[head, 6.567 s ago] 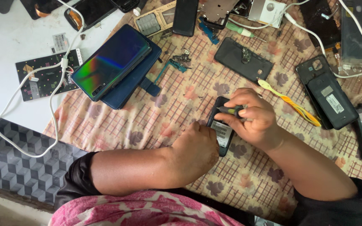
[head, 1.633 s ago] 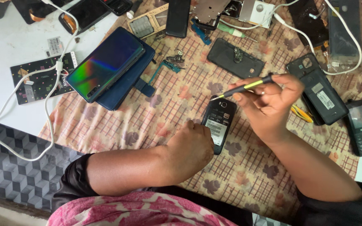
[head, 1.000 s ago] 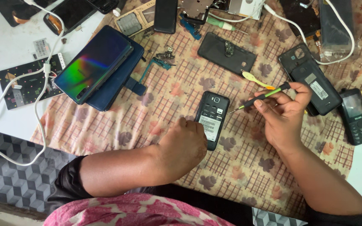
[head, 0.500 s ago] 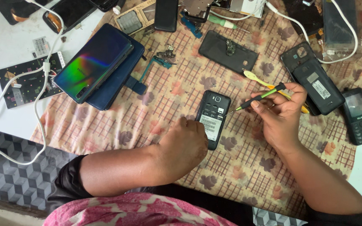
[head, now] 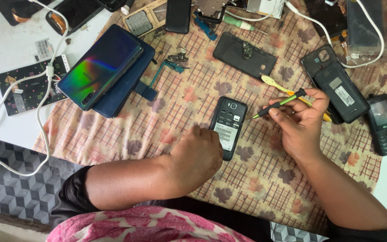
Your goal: The person uses a screwdriver to unscrew the back cover of a small feature phone, then removes the back cover and battery. They then pick up a smartphone, unscrew its rear section, and continue working on the opened phone with the screwdriver.
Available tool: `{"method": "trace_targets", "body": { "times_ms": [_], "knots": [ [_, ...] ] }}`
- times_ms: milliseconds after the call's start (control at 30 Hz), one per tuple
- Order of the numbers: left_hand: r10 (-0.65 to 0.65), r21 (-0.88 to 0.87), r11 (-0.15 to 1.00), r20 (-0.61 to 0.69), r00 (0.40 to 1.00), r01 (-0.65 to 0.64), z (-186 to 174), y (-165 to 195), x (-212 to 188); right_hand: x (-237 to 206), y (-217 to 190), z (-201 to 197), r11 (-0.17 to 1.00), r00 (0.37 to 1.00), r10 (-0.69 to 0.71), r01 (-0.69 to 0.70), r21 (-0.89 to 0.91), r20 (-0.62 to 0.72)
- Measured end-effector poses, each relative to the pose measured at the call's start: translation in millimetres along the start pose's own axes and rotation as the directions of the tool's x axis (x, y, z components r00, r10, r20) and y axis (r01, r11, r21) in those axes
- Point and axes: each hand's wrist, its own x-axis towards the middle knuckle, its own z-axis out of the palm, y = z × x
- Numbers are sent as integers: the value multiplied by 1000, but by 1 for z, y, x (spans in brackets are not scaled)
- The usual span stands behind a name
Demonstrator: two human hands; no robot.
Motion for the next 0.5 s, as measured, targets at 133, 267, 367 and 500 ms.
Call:
{"method": "trace_targets", "body": {
  "times_ms": [133, 267, 367, 500],
  "knots": [
    [13, 18, 1000, 10, 1000, -13, -2, -1, -2, 1, -1, -1, 1000, 1000, -4, 3, -20, -13],
    [16, 20, 1000, 11, 1000, -16, -3, -1, -2, 0, -1, 0, 1000, 1000, 1, -1, -6, -24],
    [18, 17, 1000, -7, 1000, -18, -3, -1, -2, 0, -2, 1, 1000, 1000, 9, -9, -3, -29],
    [26, 41, 999, 26, 999, -27, -4, -1, -2, 0, -3, 2, 1000, 1000, 2, -2, 7, -20]
  ]
}}
